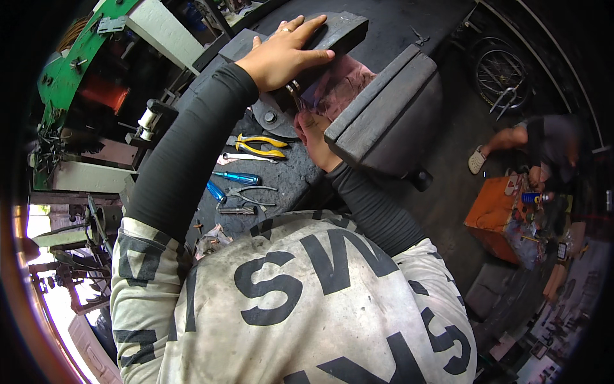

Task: The person secures a small metal ring in a bench vise and uses a hammer to strike it repeatedly. The person then removes the ring, inspects it, and repositions it in the vise for additional hammering. The person also handles a small cylindrical metal part and a screwdriver while working at the bench.

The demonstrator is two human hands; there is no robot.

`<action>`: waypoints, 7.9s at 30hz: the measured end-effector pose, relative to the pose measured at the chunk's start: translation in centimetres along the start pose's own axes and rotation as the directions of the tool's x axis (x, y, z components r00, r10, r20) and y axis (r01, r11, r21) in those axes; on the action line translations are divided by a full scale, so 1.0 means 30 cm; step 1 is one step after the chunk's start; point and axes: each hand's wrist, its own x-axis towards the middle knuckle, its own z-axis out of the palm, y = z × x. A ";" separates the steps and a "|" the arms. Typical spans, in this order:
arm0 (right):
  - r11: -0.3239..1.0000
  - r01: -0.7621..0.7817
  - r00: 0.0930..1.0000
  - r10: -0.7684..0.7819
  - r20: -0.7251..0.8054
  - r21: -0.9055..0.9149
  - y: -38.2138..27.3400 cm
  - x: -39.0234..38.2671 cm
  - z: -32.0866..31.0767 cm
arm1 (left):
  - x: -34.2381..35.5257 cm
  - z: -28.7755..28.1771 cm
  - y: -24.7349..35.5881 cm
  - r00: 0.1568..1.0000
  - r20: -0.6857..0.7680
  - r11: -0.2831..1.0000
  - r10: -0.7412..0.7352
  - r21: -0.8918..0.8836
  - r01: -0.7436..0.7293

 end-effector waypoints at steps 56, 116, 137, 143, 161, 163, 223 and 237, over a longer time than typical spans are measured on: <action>0.775 -0.248 0.865 0.447 0.229 -0.581 0.060 -0.410 -0.040 | -0.309 0.460 0.105 0.777 -0.400 0.388 -0.486 -0.896 -0.219; 0.783 -0.344 0.912 0.149 -0.381 -0.518 -0.377 -0.733 -0.221 | -0.320 0.480 0.081 0.904 -0.177 0.105 -0.389 -0.983 -0.148; 0.786 -0.163 0.926 0.331 0.182 -0.596 -0.870 -0.154 -0.534 | -0.234 0.577 0.163 0.491 -0.591 0.542 -0.640 -0.800 -0.257; 0.419 0.634 0.698 0.053 0.714 -0.650 -0.897 0.214 -0.516 | -0.209 0.605 0.194 0.382 -0.570 0.526 -0.728 -0.821 -0.223; 0.354 0.913 0.366 -0.495 0.788 -0.202 -0.760 0.620 -0.300 | -0.214 0.574 0.238 0.303 -0.449 0.454 -0.841 -0.889 -0.058; 0.748 0.651 0.618 -0.424 0.662 -0.129 -0.857 0.636 -0.330 | -0.205 0.575 0.236 0.310 -0.461 0.466 -0.832 -0.883 -0.062; 0.061 0.989 0.142 -0.158 0.977 -0.134 -0.631 0.569 -0.369 | -0.231 0.534 0.300 0.275 -0.392 0.371 -0.878 -0.920 -0.127; 0.377 0.895 0.378 -0.366 0.850 -0.236 -0.740 0.598 -0.346 | -0.241 0.504 0.305 0.248 -0.393 0.389 -0.885 -0.919 -0.066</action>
